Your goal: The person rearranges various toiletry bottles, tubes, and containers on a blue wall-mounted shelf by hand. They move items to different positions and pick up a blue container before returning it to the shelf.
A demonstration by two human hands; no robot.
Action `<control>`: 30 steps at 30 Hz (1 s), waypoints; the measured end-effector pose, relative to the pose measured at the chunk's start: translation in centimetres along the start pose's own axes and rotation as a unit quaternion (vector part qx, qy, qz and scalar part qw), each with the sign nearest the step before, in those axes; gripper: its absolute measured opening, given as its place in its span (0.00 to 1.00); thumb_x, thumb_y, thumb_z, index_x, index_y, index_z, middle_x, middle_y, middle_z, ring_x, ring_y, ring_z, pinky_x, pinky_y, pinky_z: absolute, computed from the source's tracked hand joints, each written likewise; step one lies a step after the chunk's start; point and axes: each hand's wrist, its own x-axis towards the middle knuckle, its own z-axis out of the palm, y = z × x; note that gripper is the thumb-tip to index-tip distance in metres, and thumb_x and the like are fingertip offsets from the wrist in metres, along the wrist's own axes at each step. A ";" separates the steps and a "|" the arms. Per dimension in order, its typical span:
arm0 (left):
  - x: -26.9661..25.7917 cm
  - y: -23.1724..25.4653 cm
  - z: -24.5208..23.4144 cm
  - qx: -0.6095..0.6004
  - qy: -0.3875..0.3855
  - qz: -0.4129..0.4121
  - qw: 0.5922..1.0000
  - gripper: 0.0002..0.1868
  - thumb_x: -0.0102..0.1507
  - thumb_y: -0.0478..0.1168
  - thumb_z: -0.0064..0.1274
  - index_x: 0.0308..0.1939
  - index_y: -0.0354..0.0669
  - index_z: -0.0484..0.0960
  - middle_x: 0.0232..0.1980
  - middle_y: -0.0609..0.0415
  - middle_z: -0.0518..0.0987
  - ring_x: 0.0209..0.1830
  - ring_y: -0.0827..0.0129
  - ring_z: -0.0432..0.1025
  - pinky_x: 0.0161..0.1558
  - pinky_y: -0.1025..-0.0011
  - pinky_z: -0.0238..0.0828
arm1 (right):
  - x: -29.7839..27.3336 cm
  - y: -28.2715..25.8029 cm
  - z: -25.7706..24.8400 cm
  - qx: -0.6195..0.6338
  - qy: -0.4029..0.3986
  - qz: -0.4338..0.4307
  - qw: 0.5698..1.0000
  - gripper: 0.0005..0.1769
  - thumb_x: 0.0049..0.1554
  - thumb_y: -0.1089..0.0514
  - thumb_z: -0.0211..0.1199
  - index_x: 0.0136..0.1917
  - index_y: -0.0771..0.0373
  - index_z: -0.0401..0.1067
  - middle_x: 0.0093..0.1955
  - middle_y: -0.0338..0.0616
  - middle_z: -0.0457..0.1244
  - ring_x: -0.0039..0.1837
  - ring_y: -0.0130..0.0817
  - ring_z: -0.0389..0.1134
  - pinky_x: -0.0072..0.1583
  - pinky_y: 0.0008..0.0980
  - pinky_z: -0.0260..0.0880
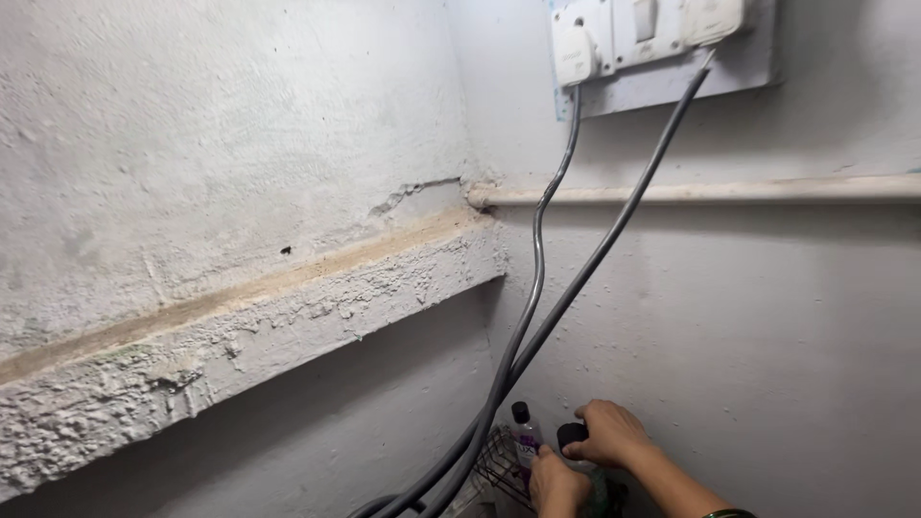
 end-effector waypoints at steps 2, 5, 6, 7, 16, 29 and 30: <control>0.8 -0.3 0.4 -0.004 -0.003 0.021 1.000 0.38 0.57 0.46 0.66 0.69 0.47 0.68 0.70 0.48 0.70 0.71 0.55 0.67 0.68 0.61 0.67 | 1.0 -0.2 0.2 -0.014 -0.017 -0.009 1.000 0.38 0.43 0.41 0.80 0.63 0.58 0.75 0.61 0.48 0.68 0.66 0.43 0.69 0.67 0.38 0.70; 2.9 -0.3 1.4 -0.006 -0.033 -0.017 0.999 0.47 0.57 0.39 0.68 0.75 0.50 0.59 0.72 0.49 0.66 0.74 0.56 0.64 0.71 0.62 0.65 | 2.0 -0.6 0.2 -0.029 -0.037 -0.018 0.999 0.36 0.41 0.42 0.80 0.59 0.58 0.77 0.60 0.47 0.69 0.65 0.43 0.69 0.65 0.39 0.71; 3.5 -0.5 1.9 -0.011 -0.017 -0.011 1.000 0.47 0.56 0.38 0.68 0.75 0.50 0.59 0.72 0.49 0.67 0.73 0.56 0.64 0.71 0.62 0.65 | 2.2 -0.7 0.2 -0.032 -0.038 -0.016 0.999 0.34 0.40 0.42 0.80 0.57 0.58 0.78 0.58 0.47 0.69 0.63 0.44 0.70 0.64 0.39 0.71; 3.8 -1.0 2.4 -0.015 -0.001 -0.006 1.000 0.47 0.55 0.38 0.69 0.75 0.50 0.60 0.72 0.49 0.67 0.73 0.56 0.65 0.71 0.61 0.64 | 2.4 -0.9 0.3 -0.035 -0.039 -0.014 0.999 0.33 0.39 0.43 0.80 0.55 0.59 0.79 0.56 0.48 0.70 0.62 0.44 0.71 0.63 0.39 0.72; 1.9 -0.1 1.1 -0.077 0.126 0.110 0.983 0.49 0.46 0.51 0.76 0.66 0.49 0.66 0.64 0.49 0.73 0.66 0.51 0.67 0.64 0.57 0.67 | 1.8 -2.0 -3.4 -0.049 0.015 -0.098 0.994 0.24 0.35 0.45 0.77 0.41 0.63 0.81 0.42 0.55 0.71 0.50 0.49 0.73 0.56 0.42 0.74; -8.7 5.3 -3.6 -0.108 0.183 0.241 0.947 0.49 0.49 0.64 0.69 0.64 0.46 0.65 0.52 0.42 0.80 0.54 0.47 0.75 0.53 0.53 0.72 | -7.8 -4.6 -14.3 -0.001 0.087 -0.024 0.996 0.27 0.36 0.46 0.78 0.47 0.62 0.82 0.43 0.50 0.72 0.48 0.42 0.75 0.54 0.38 0.76; -9.7 5.3 -3.4 -0.114 0.176 0.251 0.945 0.50 0.48 0.64 0.69 0.65 0.45 0.65 0.52 0.42 0.80 0.54 0.47 0.75 0.53 0.52 0.72 | -8.9 -4.7 -14.2 0.002 0.089 -0.002 0.996 0.27 0.36 0.47 0.78 0.48 0.61 0.82 0.43 0.49 0.72 0.48 0.41 0.75 0.54 0.38 0.76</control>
